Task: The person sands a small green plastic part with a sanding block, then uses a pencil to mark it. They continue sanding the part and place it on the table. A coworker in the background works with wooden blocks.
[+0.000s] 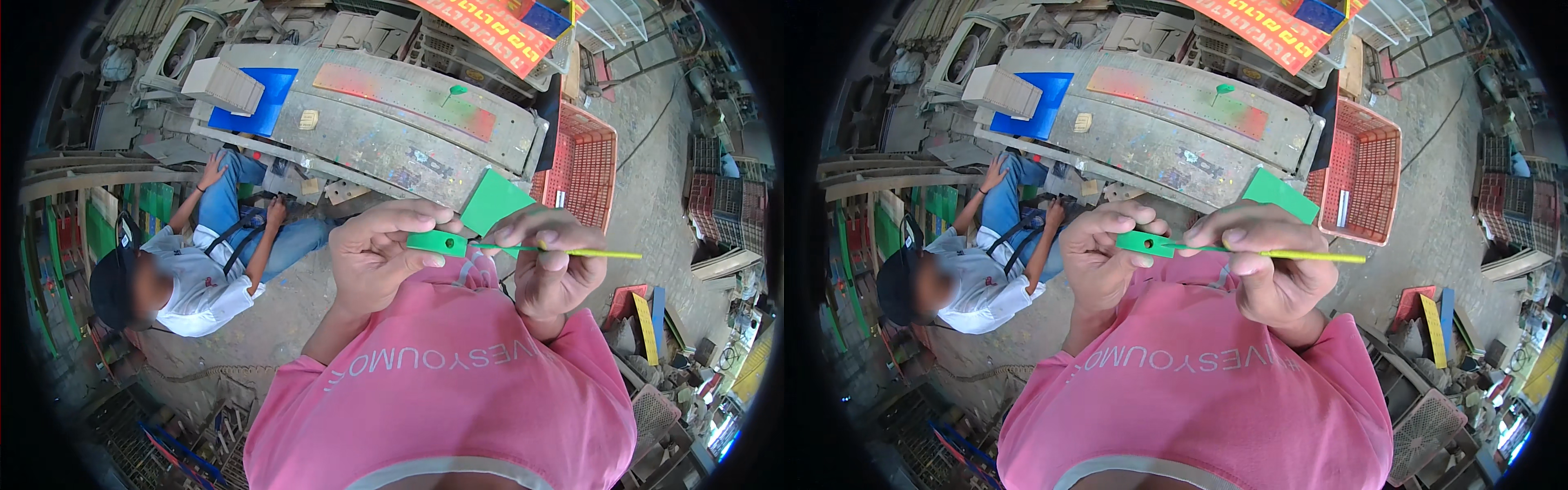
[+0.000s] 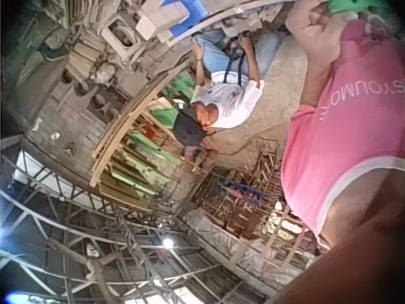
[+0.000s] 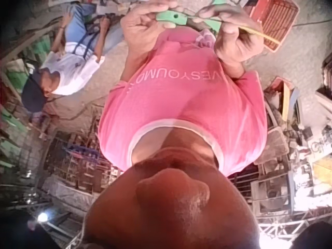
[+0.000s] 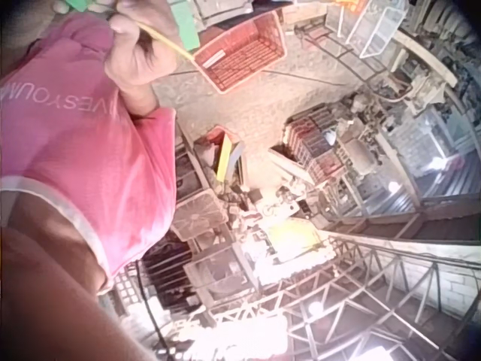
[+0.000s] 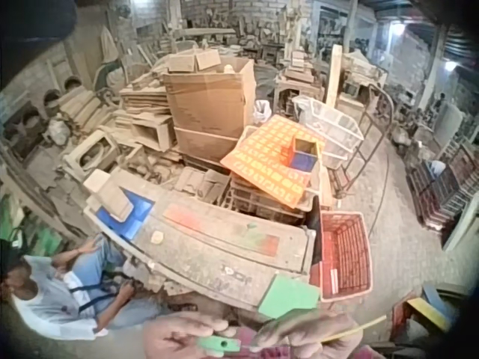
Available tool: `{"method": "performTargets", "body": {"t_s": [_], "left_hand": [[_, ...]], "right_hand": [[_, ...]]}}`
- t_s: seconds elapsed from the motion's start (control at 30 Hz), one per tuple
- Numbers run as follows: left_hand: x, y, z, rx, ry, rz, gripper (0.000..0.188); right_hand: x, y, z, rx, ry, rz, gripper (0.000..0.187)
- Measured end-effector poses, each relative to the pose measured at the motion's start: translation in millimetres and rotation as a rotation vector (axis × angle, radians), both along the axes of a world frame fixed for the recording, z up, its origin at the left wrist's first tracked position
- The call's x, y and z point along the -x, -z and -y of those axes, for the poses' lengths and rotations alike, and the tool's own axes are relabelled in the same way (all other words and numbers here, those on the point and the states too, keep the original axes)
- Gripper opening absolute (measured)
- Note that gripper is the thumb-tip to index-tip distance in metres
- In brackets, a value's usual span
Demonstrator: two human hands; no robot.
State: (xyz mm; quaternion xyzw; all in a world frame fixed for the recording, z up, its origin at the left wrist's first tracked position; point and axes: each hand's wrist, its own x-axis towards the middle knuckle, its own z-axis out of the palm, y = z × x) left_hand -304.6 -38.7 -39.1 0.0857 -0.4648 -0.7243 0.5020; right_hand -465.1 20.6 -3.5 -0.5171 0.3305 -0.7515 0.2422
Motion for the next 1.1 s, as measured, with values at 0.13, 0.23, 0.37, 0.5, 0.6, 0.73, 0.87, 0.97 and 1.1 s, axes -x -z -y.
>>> {"method": "performTargets", "body": {"t_s": [0.13, 0.23, 0.37, 0.5, 0.6, 0.73, 0.87, 0.97, 1.1], "left_hand": [[2, -1, -4, 0.002, -0.018, 0.002, 0.035], [1, -7, -4, 0.147, -0.092, 0.160, 0.032], [-1, -20, -9, 0.184, -0.170, 0.328, 0.027], [0, -26, -10, 0.301, -0.261, 0.507, 0.027], [0, -27, -13, 0.266, -0.265, 0.556, 0.027], [-3, -15, -14, 0.153, -0.179, 0.530, 0.026], [-4, -12, -19, -0.080, -0.044, 0.518, 0.026], [-6, -7, -19, -0.111, 0.016, 0.489, 0.025], [-4, -9, -19, -0.111, 0.020, 0.490, 0.024]], "right_hand": [[3, 0, -2, 0.047, 0.011, -0.115, 0.018], [4, -1, -4, 0.059, 0.012, -0.170, 0.018], [6, -6, -6, 0.040, 0.025, -0.262, 0.014], [8, -9, -9, -0.054, 0.051, -0.377, 0.013], [7, -8, -7, -0.055, 0.051, -0.415, 0.014], [7, -6, -7, -0.105, 0.014, -0.447, 0.013], [10, 4, -10, -0.172, -0.009, -0.451, 0.011], [8, 7, -13, -0.208, -0.009, -0.402, 0.010], [10, 7, -12, -0.223, -0.040, -0.382, 0.011]]}}
